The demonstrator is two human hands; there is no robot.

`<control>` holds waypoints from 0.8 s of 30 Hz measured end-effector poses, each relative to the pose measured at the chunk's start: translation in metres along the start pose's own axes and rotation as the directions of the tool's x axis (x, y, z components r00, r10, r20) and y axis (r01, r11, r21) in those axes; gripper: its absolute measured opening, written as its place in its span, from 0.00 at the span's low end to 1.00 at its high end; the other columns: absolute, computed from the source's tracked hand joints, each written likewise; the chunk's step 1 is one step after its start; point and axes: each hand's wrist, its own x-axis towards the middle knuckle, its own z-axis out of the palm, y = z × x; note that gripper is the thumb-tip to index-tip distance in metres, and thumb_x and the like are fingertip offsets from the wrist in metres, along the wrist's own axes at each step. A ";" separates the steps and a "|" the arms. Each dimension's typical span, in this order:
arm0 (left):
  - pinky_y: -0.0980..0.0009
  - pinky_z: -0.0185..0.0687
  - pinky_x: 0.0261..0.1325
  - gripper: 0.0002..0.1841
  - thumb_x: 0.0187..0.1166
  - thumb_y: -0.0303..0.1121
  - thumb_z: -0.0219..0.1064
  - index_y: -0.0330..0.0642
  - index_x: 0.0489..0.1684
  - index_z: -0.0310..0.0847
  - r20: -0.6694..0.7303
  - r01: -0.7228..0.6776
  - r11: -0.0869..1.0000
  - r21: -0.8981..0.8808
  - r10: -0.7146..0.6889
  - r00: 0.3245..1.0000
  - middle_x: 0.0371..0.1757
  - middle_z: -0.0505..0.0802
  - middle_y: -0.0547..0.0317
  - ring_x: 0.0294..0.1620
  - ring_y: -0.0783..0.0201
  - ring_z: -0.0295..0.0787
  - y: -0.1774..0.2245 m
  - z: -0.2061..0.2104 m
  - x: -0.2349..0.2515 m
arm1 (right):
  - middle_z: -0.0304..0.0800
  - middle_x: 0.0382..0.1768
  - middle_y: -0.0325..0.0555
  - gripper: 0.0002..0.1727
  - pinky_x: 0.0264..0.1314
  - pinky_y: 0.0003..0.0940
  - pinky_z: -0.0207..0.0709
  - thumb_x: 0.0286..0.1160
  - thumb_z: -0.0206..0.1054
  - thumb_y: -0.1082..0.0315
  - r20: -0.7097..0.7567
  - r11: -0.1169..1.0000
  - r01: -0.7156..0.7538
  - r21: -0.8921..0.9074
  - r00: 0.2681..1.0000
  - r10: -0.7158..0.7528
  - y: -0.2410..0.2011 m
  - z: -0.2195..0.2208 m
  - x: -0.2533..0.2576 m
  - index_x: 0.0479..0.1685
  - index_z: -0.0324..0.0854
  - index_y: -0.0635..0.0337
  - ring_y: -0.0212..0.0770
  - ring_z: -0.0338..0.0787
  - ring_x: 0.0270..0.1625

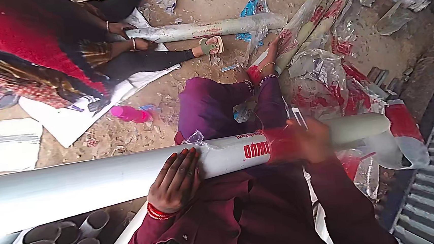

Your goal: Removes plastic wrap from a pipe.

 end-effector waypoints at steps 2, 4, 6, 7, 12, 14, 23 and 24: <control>0.64 0.82 0.69 0.17 0.87 0.32 0.55 0.34 0.50 0.93 0.005 -0.006 1.000 0.009 0.005 1.000 0.51 0.99 0.49 0.55 0.55 0.96 0.001 0.002 0.002 | 0.84 0.24 0.34 0.09 0.33 0.18 0.74 0.73 0.74 0.69 0.003 0.997 -0.070 0.036 0.998 0.069 0.016 -0.018 0.008 0.38 0.86 0.68 0.17 0.78 0.25; 0.64 0.82 0.69 0.18 0.87 0.33 0.54 0.34 0.50 0.93 0.007 -0.007 1.000 0.012 0.007 1.000 0.51 0.99 0.49 0.55 0.55 0.96 0.002 0.003 0.004 | 0.83 0.23 0.32 0.08 0.32 0.16 0.72 0.74 0.72 0.70 0.019 0.995 -0.077 0.067 0.997 0.075 0.024 -0.020 0.007 0.39 0.85 0.69 0.15 0.75 0.23; 0.64 0.82 0.69 0.18 0.87 0.33 0.55 0.34 0.49 0.93 0.007 -0.007 1.000 0.010 0.007 1.000 0.51 0.99 0.49 0.55 0.54 0.97 0.003 0.003 0.006 | 0.81 0.21 0.27 0.06 0.30 0.12 0.72 0.74 0.69 0.71 -0.034 0.989 -0.018 0.148 0.999 0.024 0.021 -0.015 0.005 0.37 0.84 0.66 0.12 0.76 0.22; 0.63 0.83 0.69 0.18 0.87 0.33 0.55 0.34 0.49 0.93 0.006 -0.007 1.000 0.007 0.007 1.000 0.51 0.99 0.49 0.55 0.54 0.97 0.003 0.003 0.007 | 0.81 0.20 0.23 0.04 0.29 0.11 0.73 0.74 0.68 0.71 -0.099 0.978 0.036 0.203 0.995 -0.016 0.017 -0.015 0.005 0.36 0.83 0.63 0.11 0.77 0.21; 0.63 0.82 0.69 0.18 0.87 0.33 0.54 0.35 0.48 0.94 -0.009 -0.012 1.000 0.005 0.012 1.000 0.50 0.99 0.50 0.54 0.55 0.97 0.001 0.002 0.002 | 0.83 0.30 0.16 0.03 0.28 0.16 0.78 0.85 0.63 0.64 -0.485 0.904 0.342 0.257 0.855 -0.186 -0.005 -0.076 0.041 0.49 0.77 0.50 0.15 0.81 0.25; 0.63 0.82 0.69 0.18 0.87 0.33 0.55 0.35 0.48 0.94 -0.015 -0.012 1.000 0.008 0.012 1.000 0.50 0.99 0.50 0.54 0.55 0.97 0.001 0.001 0.001 | 0.87 0.32 0.18 0.08 0.26 0.12 0.76 0.89 0.59 0.65 -0.461 0.888 0.391 0.243 0.852 -0.249 -0.013 -0.096 0.054 0.55 0.79 0.54 0.15 0.81 0.25; 0.63 0.83 0.70 0.18 0.88 0.32 0.53 0.33 0.44 0.92 -0.052 0.008 0.997 -0.073 -0.012 0.999 0.49 0.99 0.47 0.54 0.53 0.96 0.004 0.003 0.002 | 0.90 0.47 0.67 0.18 0.47 0.62 0.77 0.77 0.61 0.75 -0.074 0.995 0.022 -0.093 0.997 -0.029 0.000 -0.016 0.059 0.64 0.81 0.72 0.58 0.89 0.43; 0.63 0.83 0.70 0.19 0.88 0.32 0.53 0.33 0.41 0.91 -0.064 0.006 0.994 -0.111 -0.013 0.998 0.47 0.99 0.45 0.54 0.52 0.97 0.003 0.002 0.001 | 0.92 0.47 0.66 0.16 0.50 0.60 0.79 0.79 0.61 0.75 -0.015 0.995 0.037 -0.088 0.999 -0.038 0.003 -0.009 0.058 0.62 0.82 0.71 0.56 0.90 0.45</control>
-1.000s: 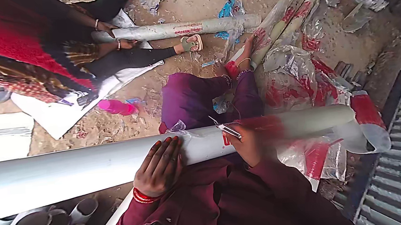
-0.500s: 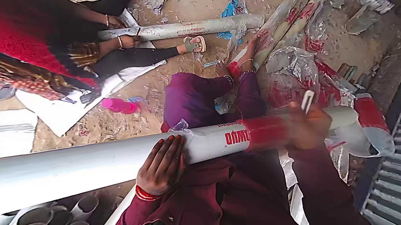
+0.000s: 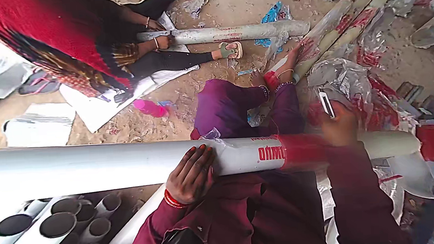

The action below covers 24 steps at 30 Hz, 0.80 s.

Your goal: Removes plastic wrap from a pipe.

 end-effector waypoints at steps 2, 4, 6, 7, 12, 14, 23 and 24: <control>0.62 0.85 0.68 0.19 0.89 0.32 0.51 0.34 0.31 0.85 -0.019 -0.012 0.998 -0.061 0.011 1.000 0.44 0.99 0.42 0.51 0.51 0.98 -0.003 -0.002 0.000 | 0.94 0.43 0.59 0.14 0.50 0.54 0.82 0.82 0.64 0.71 0.101 0.998 0.059 0.017 0.993 -0.060 0.003 0.014 0.000 0.59 0.83 0.71 0.50 0.92 0.42; 0.61 0.85 0.67 0.19 0.90 0.33 0.50 0.36 0.26 0.79 -0.028 -0.032 0.994 -0.109 0.029 0.999 0.42 0.98 0.41 0.51 0.50 0.98 -0.007 -0.003 0.001 | 0.91 0.31 0.59 0.18 0.43 0.60 0.79 0.83 0.68 0.61 0.157 0.995 0.085 -0.053 0.985 -0.076 0.006 0.030 0.001 0.54 0.85 0.72 0.54 0.89 0.32; 0.61 0.87 0.66 0.19 0.91 0.33 0.49 0.38 0.25 0.76 -0.036 -0.026 0.991 -0.130 0.022 0.999 0.41 0.98 0.41 0.50 0.50 0.98 -0.008 -0.002 0.003 | 0.91 0.35 0.69 0.20 0.48 0.72 0.77 0.86 0.65 0.59 0.250 0.977 0.096 -0.189 0.967 -0.046 0.014 0.045 0.002 0.54 0.85 0.72 0.68 0.91 0.38; 0.63 0.87 0.64 0.19 0.90 0.34 0.50 0.38 0.24 0.76 -0.033 0.006 0.991 -0.130 -0.010 0.999 0.40 0.98 0.41 0.50 0.51 0.98 -0.006 -0.001 0.005 | 0.91 0.43 0.74 0.19 0.57 0.74 0.75 0.87 0.64 0.61 0.342 0.966 0.088 -0.241 0.940 -0.001 0.014 0.050 0.001 0.58 0.85 0.73 0.73 0.91 0.49; 0.65 0.87 0.46 0.17 0.78 0.48 0.64 0.46 0.36 0.93 0.254 0.301 0.951 0.065 -0.308 0.917 0.48 0.97 0.54 0.49 0.55 0.94 0.008 -0.016 0.034 | 0.89 0.59 0.74 0.23 0.69 0.72 0.70 0.91 0.56 0.61 0.559 0.873 0.120 -0.472 0.807 0.192 -0.008 0.054 0.001 0.75 0.78 0.66 0.75 0.86 0.65; 0.58 0.87 0.45 0.16 0.75 0.48 0.66 0.45 0.38 0.93 0.349 0.326 0.940 0.100 -0.340 0.874 0.48 0.95 0.50 0.47 0.49 0.93 0.012 -0.020 0.042 | 0.89 0.57 0.76 0.22 0.67 0.73 0.71 0.91 0.56 0.62 0.541 0.873 0.135 -0.469 0.825 0.163 -0.007 0.055 -0.002 0.74 0.78 0.67 0.77 0.86 0.64; 0.43 0.84 0.48 0.09 0.69 0.32 0.77 0.32 0.35 0.91 0.583 0.455 0.889 0.057 -0.400 0.707 0.37 0.93 0.40 0.45 0.36 0.91 0.034 -0.018 0.075 | 0.89 0.52 0.77 0.21 0.59 0.73 0.75 0.91 0.56 0.64 0.444 0.883 0.131 -0.452 0.891 0.095 -0.005 0.047 -0.026 0.68 0.80 0.72 0.78 0.89 0.58; 0.42 0.83 0.49 0.08 0.70 0.30 0.76 0.31 0.35 0.91 0.603 0.475 0.877 0.072 -0.418 0.680 0.37 0.93 0.39 0.45 0.35 0.91 0.038 -0.018 0.077 | 0.90 0.52 0.78 0.20 0.59 0.73 0.76 0.91 0.55 0.64 0.426 0.886 0.125 -0.446 0.901 0.088 -0.004 0.046 -0.028 0.67 0.81 0.73 0.78 0.89 0.58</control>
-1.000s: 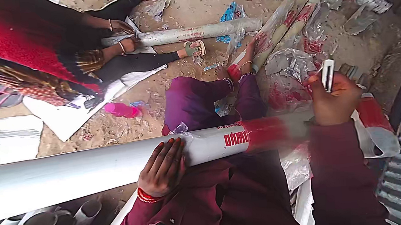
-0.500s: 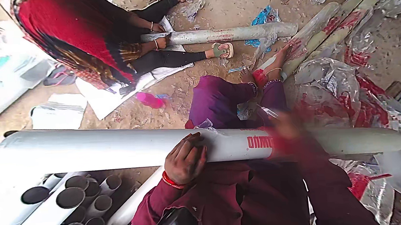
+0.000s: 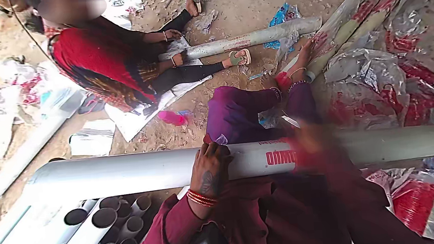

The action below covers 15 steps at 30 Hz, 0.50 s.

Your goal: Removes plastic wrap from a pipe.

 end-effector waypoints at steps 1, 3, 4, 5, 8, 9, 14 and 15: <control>0.41 0.83 0.49 0.07 0.71 0.28 0.74 0.30 0.34 0.90 0.013 0.019 1.000 0.022 -0.019 1.000 0.37 0.93 0.38 0.45 0.35 0.91 0.003 0.000 0.000 | 0.90 0.51 0.77 0.20 0.59 0.72 0.76 0.91 0.56 0.65 -0.027 1.000 -0.003 0.005 1.000 0.003 0.000 0.001 -0.003 0.65 0.81 0.74 0.77 0.90 0.57; 0.43 0.84 0.47 0.06 0.72 0.24 0.69 0.28 0.30 0.89 -0.002 0.004 0.993 0.114 -0.004 1.000 0.36 0.92 0.37 0.45 0.34 0.92 0.007 0.004 -0.002 | 0.90 0.53 0.77 0.21 0.62 0.67 0.76 0.91 0.55 0.65 -0.030 0.999 -0.035 -0.002 0.999 0.035 -0.004 -0.004 -0.009 0.65 0.81 0.76 0.75 0.89 0.60; 0.44 0.85 0.45 0.05 0.70 0.21 0.68 0.28 0.27 0.88 -0.015 -0.040 0.986 0.164 0.043 0.999 0.34 0.92 0.36 0.43 0.35 0.92 0.008 0.007 -0.003 | 0.89 0.56 0.76 0.22 0.65 0.65 0.75 0.92 0.54 0.64 -0.001 0.998 -0.061 -0.006 0.998 0.061 -0.008 -0.008 -0.012 0.67 0.79 0.75 0.74 0.89 0.62; 0.46 0.85 0.44 0.04 0.68 0.19 0.68 0.28 0.25 0.87 -0.023 -0.096 0.974 0.205 0.103 0.994 0.33 0.91 0.37 0.42 0.35 0.92 0.008 0.009 -0.006 | 0.89 0.57 0.76 0.22 0.66 0.64 0.75 0.92 0.52 0.64 0.009 0.998 -0.070 -0.005 0.998 0.070 -0.008 -0.010 -0.015 0.69 0.79 0.75 0.73 0.88 0.63; 0.52 0.86 0.39 0.05 0.66 0.19 0.67 0.30 0.21 0.84 -0.036 -0.243 0.941 0.235 0.258 0.965 0.28 0.88 0.42 0.36 0.41 0.91 0.005 0.010 -0.018 | 0.90 0.50 0.77 0.22 0.57 0.69 0.78 0.91 0.53 0.63 -0.145 0.999 -0.006 0.043 0.989 0.012 0.009 0.006 -0.019 0.62 0.81 0.77 0.76 0.91 0.55; 0.55 0.86 0.38 0.06 0.67 0.20 0.66 0.32 0.21 0.84 -0.035 -0.275 0.932 0.234 0.291 0.956 0.27 0.88 0.44 0.34 0.43 0.90 0.005 0.008 -0.022 | 0.90 0.49 0.77 0.22 0.54 0.71 0.77 0.90 0.54 0.62 -0.167 0.998 0.001 0.059 0.986 0.009 0.013 0.008 -0.020 0.62 0.81 0.77 0.77 0.91 0.54; 0.63 0.87 0.41 0.10 0.74 0.25 0.62 0.37 0.22 0.85 0.098 -0.459 0.888 -0.042 0.461 0.882 0.28 0.88 0.51 0.34 0.52 0.90 0.011 -0.006 -0.036 | 0.89 0.51 0.79 0.20 0.53 0.76 0.75 0.91 0.56 0.65 -0.089 0.995 -0.004 0.101 0.996 0.013 0.016 0.001 -0.019 0.64 0.80 0.75 0.80 0.89 0.55; 0.64 0.86 0.47 0.13 0.80 0.28 0.60 0.35 0.27 0.87 0.181 -0.464 0.836 -0.293 0.525 0.832 0.31 0.92 0.50 0.38 0.54 0.91 0.013 -0.014 -0.040 | 0.89 0.51 0.79 0.21 0.55 0.76 0.75 0.91 0.56 0.64 -0.071 0.995 -0.013 0.094 0.997 0.020 0.015 -0.001 -0.018 0.65 0.80 0.74 0.80 0.89 0.56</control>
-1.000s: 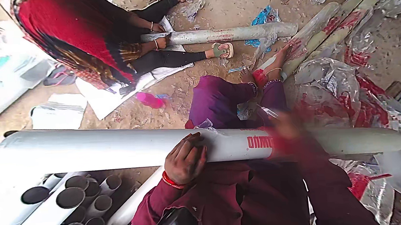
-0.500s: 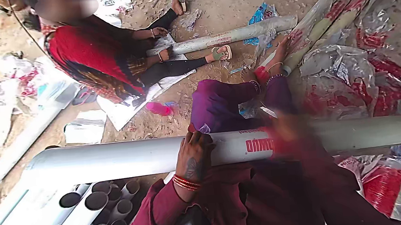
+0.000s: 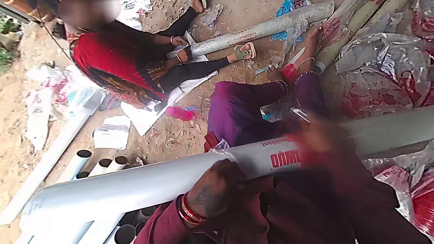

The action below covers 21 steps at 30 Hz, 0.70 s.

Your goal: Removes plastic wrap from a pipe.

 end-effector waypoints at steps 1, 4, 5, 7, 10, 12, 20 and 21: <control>0.64 0.84 0.53 0.16 0.83 0.30 0.58 0.28 0.30 0.89 0.099 -0.031 0.960 -0.280 0.061 0.993 0.34 0.94 0.44 0.41 0.53 0.92 0.007 -0.004 -0.001 | 0.89 0.51 0.78 0.21 0.56 0.75 0.75 0.92 0.55 0.62 0.025 1.000 -0.010 -0.015 1.000 0.011 -0.002 -0.001 0.003 0.66 0.79 0.73 0.78 0.89 0.57; 0.75 0.82 0.55 0.21 0.88 0.41 0.60 0.29 0.35 0.87 -0.001 -0.005 0.841 -0.542 0.006 1.000 0.37 0.92 0.48 0.45 0.67 0.89 0.000 -0.002 -0.016 | 0.90 0.52 0.75 0.21 0.58 0.72 0.77 0.92 0.55 0.60 0.097 0.998 -0.018 -0.052 0.995 0.023 -0.011 -0.003 0.011 0.65 0.80 0.70 0.76 0.89 0.59; 0.80 0.82 0.56 0.20 0.89 0.43 0.60 0.33 0.37 0.86 -0.122 0.005 0.863 -0.506 -0.078 0.989 0.38 0.91 0.55 0.47 0.74 0.87 -0.007 -0.006 -0.023 | 0.89 0.53 0.76 0.21 0.59 0.72 0.76 0.93 0.54 0.61 0.107 0.998 -0.012 -0.059 0.994 0.018 -0.013 -0.002 0.012 0.66 0.80 0.71 0.76 0.89 0.60; 0.83 0.84 0.57 0.18 0.89 0.44 0.60 0.38 0.39 0.87 -0.349 0.065 0.919 -0.388 -0.212 0.913 0.41 0.92 0.65 0.49 0.83 0.87 -0.021 -0.020 -0.035 | 0.89 0.53 0.78 0.21 0.60 0.71 0.76 0.91 0.54 0.64 0.033 0.998 0.015 -0.054 0.999 -0.013 -0.014 0.002 0.012 0.65 0.80 0.75 0.76 0.89 0.60; 0.78 0.83 0.61 0.17 0.88 0.38 0.60 0.34 0.39 0.90 -0.486 0.229 0.959 -0.167 -0.282 0.827 0.42 0.94 0.58 0.51 0.76 0.89 -0.033 -0.030 -0.041 | 0.91 0.42 0.79 0.21 0.50 0.74 0.78 0.83 0.58 0.66 -0.155 0.993 0.100 -0.063 0.982 -0.108 0.001 0.023 0.010 0.63 0.82 0.76 0.80 0.91 0.49; 0.66 0.83 0.66 0.16 0.85 0.37 0.61 0.36 0.42 0.94 -0.416 0.273 0.962 0.006 -0.246 0.876 0.46 0.97 0.51 0.55 0.61 0.93 -0.036 -0.021 -0.033 | 0.89 0.51 0.81 0.23 0.59 0.76 0.73 0.89 0.55 0.65 0.000 0.998 0.043 -0.040 0.999 -0.043 -0.004 0.004 0.003 0.74 0.77 0.71 0.81 0.88 0.58; 0.66 0.89 0.63 0.09 0.76 0.28 0.67 0.37 0.27 0.90 -0.562 0.103 0.954 0.282 0.077 0.824 0.37 0.96 0.50 0.48 0.57 0.96 -0.046 0.031 -0.022 | 0.89 0.56 0.77 0.22 0.63 0.74 0.73 0.89 0.56 0.64 0.032 0.999 -0.011 -0.035 0.999 0.012 -0.004 0.001 0.007 0.74 0.78 0.69 0.77 0.88 0.62; 0.69 0.88 0.61 0.09 0.75 0.28 0.68 0.35 0.27 0.89 -0.606 0.106 0.978 0.180 0.025 0.795 0.37 0.96 0.48 0.48 0.59 0.96 -0.047 0.032 -0.022 | 0.89 0.55 0.78 0.22 0.62 0.74 0.73 0.89 0.56 0.64 0.027 0.999 -0.008 -0.037 1.000 0.009 -0.006 0.001 0.008 0.73 0.78 0.69 0.77 0.88 0.61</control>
